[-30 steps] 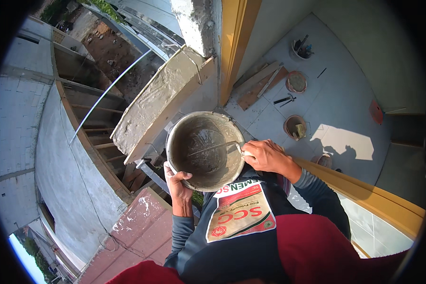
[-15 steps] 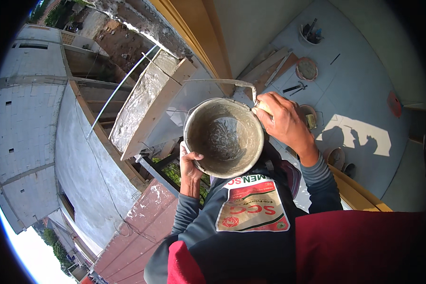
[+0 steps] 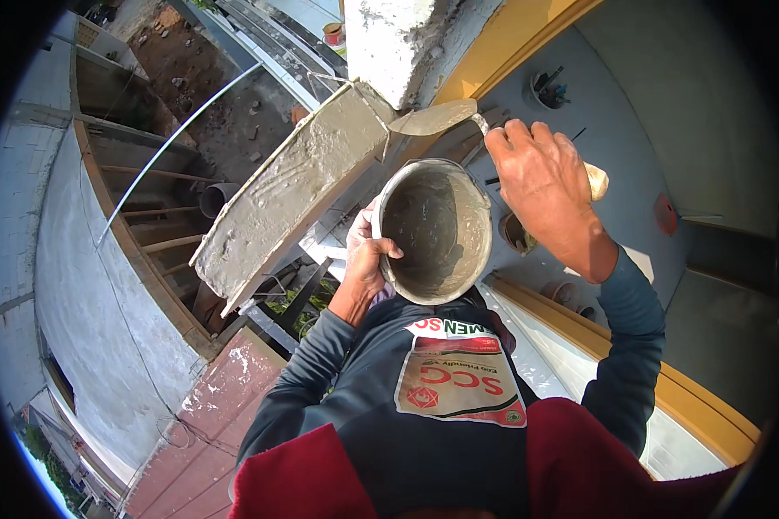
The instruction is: The person applies mortar to a concrete ledge using a trowel, scooping the mixture from a bucket and spreading it onto the surface.
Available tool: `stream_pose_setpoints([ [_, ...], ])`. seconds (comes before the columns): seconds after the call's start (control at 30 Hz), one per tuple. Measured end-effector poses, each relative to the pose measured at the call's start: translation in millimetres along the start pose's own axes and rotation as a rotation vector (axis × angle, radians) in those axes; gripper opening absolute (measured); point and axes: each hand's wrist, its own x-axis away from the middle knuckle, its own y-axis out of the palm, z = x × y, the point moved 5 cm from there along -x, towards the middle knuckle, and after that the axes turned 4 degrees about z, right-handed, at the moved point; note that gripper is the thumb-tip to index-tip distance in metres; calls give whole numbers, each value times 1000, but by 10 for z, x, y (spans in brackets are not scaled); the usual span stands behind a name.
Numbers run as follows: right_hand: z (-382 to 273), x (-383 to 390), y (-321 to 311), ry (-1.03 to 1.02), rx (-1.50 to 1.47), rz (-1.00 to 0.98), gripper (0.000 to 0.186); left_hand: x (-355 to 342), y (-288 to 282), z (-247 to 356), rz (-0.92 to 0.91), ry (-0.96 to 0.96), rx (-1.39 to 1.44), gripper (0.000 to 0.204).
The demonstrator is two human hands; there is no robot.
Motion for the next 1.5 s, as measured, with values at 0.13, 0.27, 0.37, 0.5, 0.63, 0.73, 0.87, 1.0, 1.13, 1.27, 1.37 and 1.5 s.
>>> stream_pose_setpoints([
  [0.13, -73, -125, -143, 0, 80, -71, 14, -88, 4, 76, -12, -16, -21, 58],
  [0.27, -233, -342, -48, -11, 145, -174, 17, -181, -61, 42, -34, -164, -28, 57],
  [0.37, -267, -415, -76, -17, 164, -208, 20, -230, -67, 55, -22, -206, -23, 58],
  [0.5, -232, -305, -197, 17, 119, -59, 17, -255, -17, 81, -48, -214, 13, 58],
  [0.63, -294, -382, -157, 27, 132, -65, 18, -290, -38, 50, -58, -235, -6, 57],
  [0.73, -360, -440, -115, 12, 125, -154, 20, -297, -47, 43, -52, -242, -25, 57],
  [0.87, -297, -351, -340, 69, 134, -149, 21, -264, -26, 106, -48, -276, -19, 56],
  [1.0, -289, -296, -488, 99, 104, -56, 14, -259, -56, 99, -37, -289, -14, 56],
  [1.13, -372, -360, -242, 93, 138, -126, 15, -258, -26, 130, -36, -286, -31, 56],
  [1.27, -335, -309, -233, 121, 48, -96, 15, -277, -104, 110, -81, -269, -50, 56],
  [1.37, -257, -187, -384, 157, 10, -13, 16, -265, -99, 145, -89, -252, -32, 57],
  [1.5, -265, -182, -292, 174, 12, -48, 18, -265, -94, 162, -76, -258, -44, 58],
])
